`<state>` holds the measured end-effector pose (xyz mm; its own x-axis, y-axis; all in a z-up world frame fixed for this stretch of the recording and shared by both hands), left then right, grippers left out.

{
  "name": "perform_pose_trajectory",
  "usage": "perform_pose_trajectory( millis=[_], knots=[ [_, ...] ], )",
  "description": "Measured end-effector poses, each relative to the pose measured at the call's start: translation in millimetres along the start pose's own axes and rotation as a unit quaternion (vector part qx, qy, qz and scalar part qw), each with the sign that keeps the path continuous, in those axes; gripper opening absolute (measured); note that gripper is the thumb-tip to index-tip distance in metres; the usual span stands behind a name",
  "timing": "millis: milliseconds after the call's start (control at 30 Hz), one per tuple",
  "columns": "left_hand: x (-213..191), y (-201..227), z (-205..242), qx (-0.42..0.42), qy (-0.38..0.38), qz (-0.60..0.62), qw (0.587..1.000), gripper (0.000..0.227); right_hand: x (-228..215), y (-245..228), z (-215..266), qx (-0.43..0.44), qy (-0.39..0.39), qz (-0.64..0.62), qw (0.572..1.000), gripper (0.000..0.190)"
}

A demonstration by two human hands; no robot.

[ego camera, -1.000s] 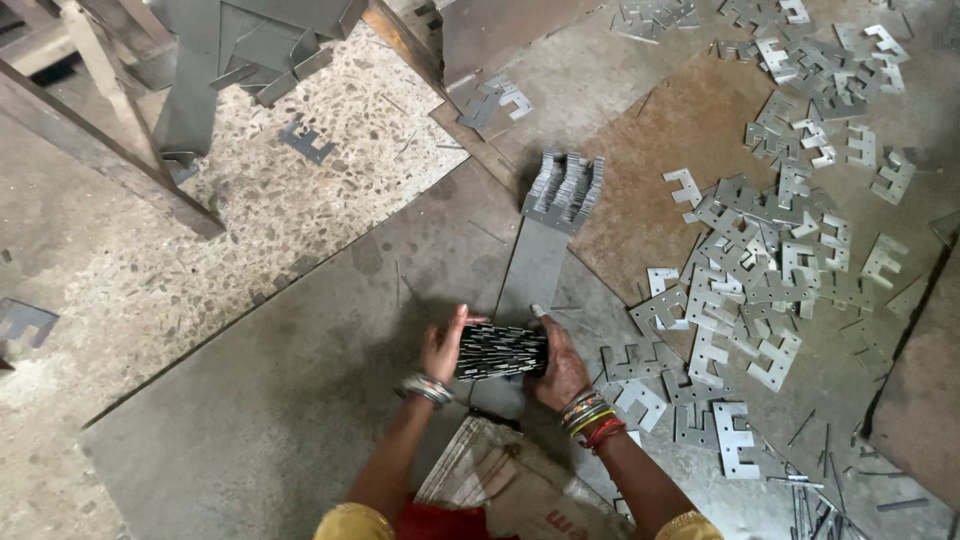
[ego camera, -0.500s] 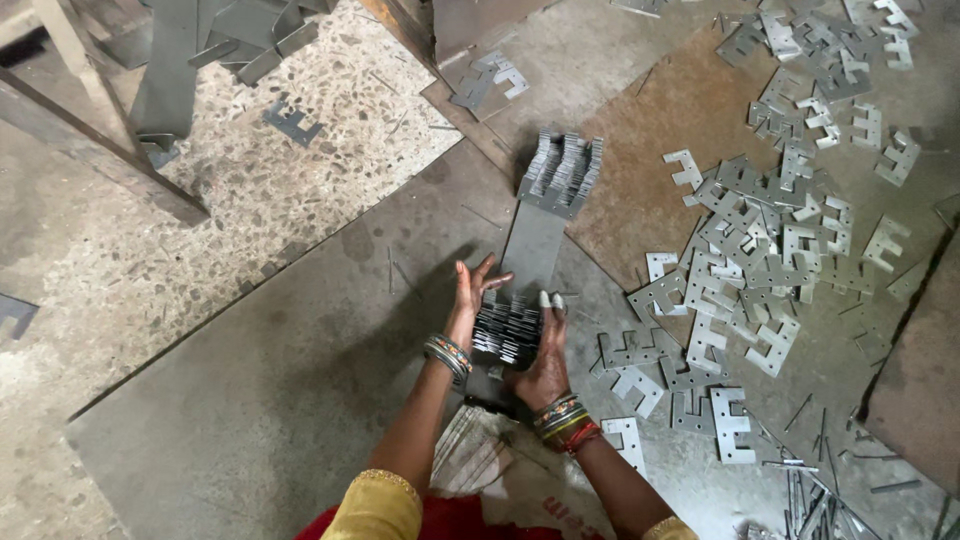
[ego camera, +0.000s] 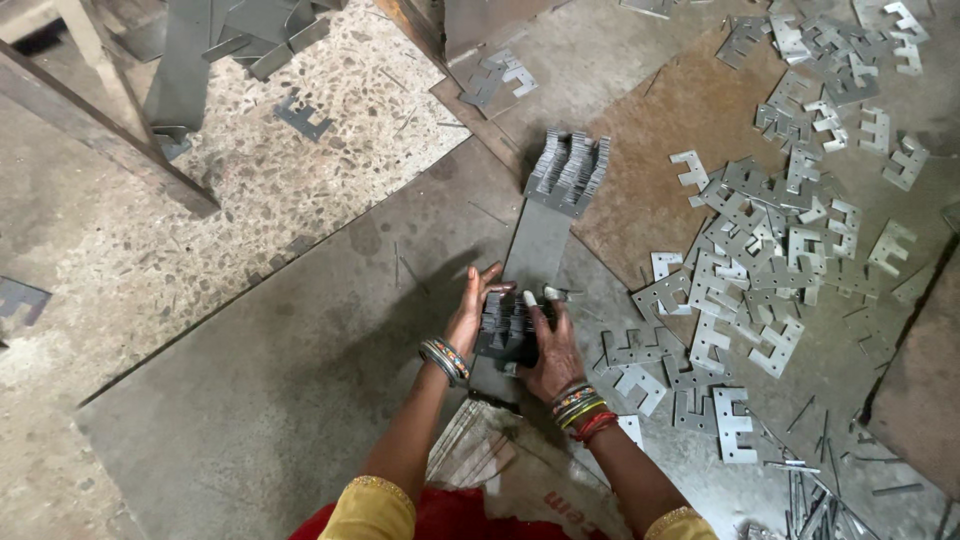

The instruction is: The person sits on the floor and sorts small metal pieces by hand, picking them up from a pile and stacking them into neat piles. The person repeatedly picks, aligns, and stacks the pieces, creating organized stacks on the floor.

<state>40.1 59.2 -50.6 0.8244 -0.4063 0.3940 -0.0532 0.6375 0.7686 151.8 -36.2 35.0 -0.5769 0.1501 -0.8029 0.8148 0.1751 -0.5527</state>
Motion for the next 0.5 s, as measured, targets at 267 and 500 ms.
perform_pose_trajectory(
  millis=[267, 500],
  knots=[
    [-13, 16, 24, 0.137, 0.083, -0.073, 0.984, 0.081, -5, 12, -8, 0.064, -0.007, -0.037, 0.997, 0.129],
    [-34, 3, 87, -0.005, 0.351, -0.404, 0.845, 0.04, -8, 17, -7, 0.118, -0.059, -0.037, 0.991, 0.117]
  ],
)
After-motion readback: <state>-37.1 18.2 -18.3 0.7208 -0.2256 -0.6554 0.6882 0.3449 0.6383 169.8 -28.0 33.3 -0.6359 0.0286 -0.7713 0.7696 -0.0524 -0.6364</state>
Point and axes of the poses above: each hand's wrist, its own z-axis away from the middle knuckle, its own x-axis out of the palm, y = z × x, the point moved 9 cm from there along -z, towards the middle knuckle, and after that the axes turned 11 degrees about -x, right-handed, at the moved point
